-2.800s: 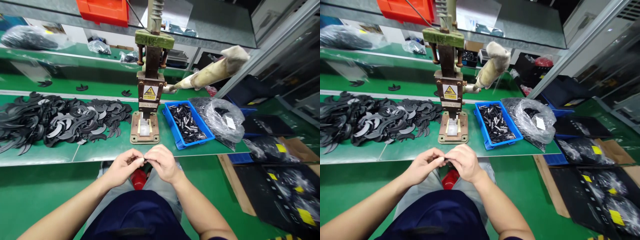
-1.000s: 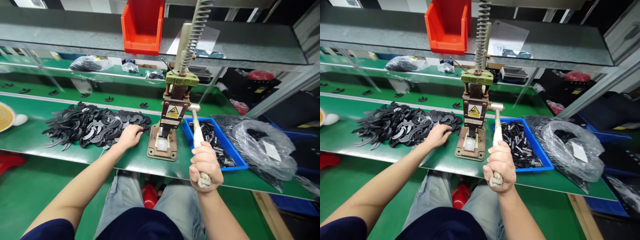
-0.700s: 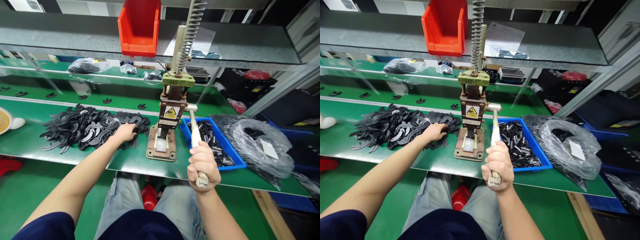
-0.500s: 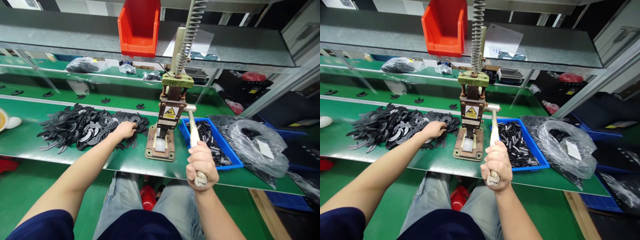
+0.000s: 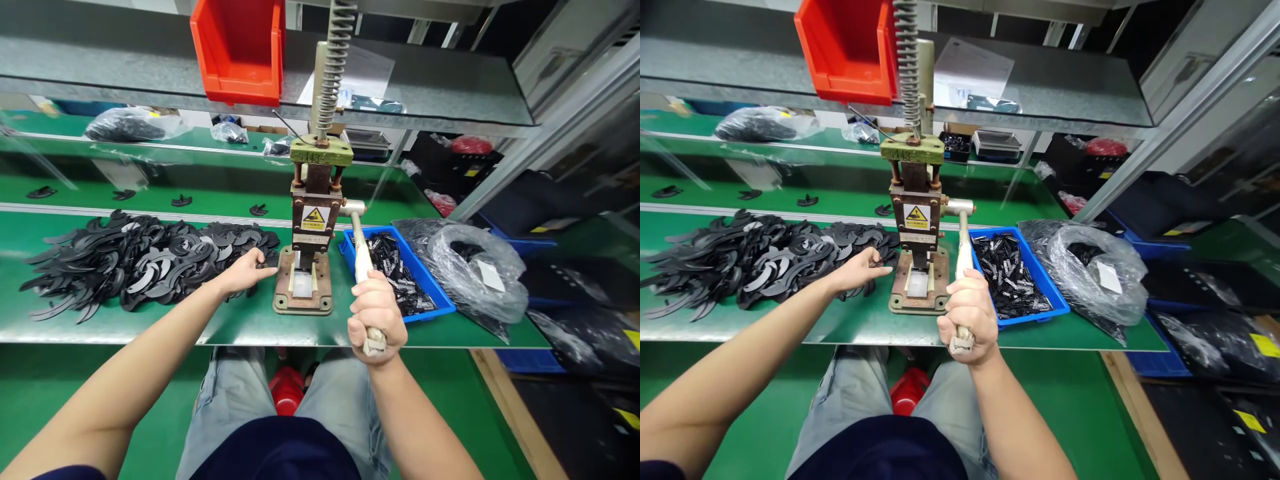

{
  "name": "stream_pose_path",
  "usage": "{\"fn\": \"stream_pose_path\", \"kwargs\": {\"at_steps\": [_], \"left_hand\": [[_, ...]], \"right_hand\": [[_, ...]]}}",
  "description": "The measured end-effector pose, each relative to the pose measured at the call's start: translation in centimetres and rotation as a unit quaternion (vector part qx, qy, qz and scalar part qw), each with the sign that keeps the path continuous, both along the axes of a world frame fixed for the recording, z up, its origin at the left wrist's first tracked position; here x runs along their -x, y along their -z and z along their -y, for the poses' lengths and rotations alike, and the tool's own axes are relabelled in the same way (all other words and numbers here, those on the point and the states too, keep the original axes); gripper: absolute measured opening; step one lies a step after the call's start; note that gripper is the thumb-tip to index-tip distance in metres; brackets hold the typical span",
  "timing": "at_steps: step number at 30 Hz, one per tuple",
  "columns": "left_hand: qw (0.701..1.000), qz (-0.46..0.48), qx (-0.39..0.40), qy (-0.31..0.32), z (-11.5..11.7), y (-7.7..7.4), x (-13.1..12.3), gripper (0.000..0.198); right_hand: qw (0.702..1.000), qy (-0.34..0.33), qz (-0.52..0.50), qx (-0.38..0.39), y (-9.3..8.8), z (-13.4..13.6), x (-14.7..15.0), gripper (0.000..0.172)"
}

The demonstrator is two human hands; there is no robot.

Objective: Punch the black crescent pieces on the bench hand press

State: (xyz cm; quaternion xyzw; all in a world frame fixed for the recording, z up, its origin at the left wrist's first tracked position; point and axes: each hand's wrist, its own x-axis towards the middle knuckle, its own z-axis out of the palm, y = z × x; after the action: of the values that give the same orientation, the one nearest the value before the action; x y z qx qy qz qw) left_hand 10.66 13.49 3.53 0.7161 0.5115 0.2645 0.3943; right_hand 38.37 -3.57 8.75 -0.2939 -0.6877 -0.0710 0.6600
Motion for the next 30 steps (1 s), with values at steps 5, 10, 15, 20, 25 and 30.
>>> {"fn": "stream_pose_path", "kwargs": {"at_steps": [5,10,15,20,25,30], "left_hand": [[0.977,0.181,0.114,-0.005,0.7,0.1,-3.0,0.055],[0.959,0.218,0.181,0.001,0.6,1.2,-5.2,0.052],[0.968,0.165,0.191,-0.002,-0.2,2.0,-6.3,0.042],[0.972,0.104,0.211,0.004,-1.1,1.5,-7.3,0.036],[0.967,0.030,0.253,0.015,-1.5,-0.3,-8.3,0.025],[0.973,0.019,0.228,0.004,-0.4,-0.9,-8.6,0.020]], "right_hand": [[1.000,0.002,0.004,0.003,0.1,0.1,-0.1,0.010],[1.000,0.008,0.005,0.003,0.1,0.1,0.0,0.009],[1.000,0.010,0.006,-0.002,0.0,0.1,0.0,0.010],[1.000,0.009,-0.012,0.004,0.0,0.1,0.3,0.011],[0.999,0.012,-0.038,-0.011,0.1,-0.1,0.9,0.012],[0.999,0.021,-0.025,-0.003,-0.1,0.0,0.6,0.010]]}}
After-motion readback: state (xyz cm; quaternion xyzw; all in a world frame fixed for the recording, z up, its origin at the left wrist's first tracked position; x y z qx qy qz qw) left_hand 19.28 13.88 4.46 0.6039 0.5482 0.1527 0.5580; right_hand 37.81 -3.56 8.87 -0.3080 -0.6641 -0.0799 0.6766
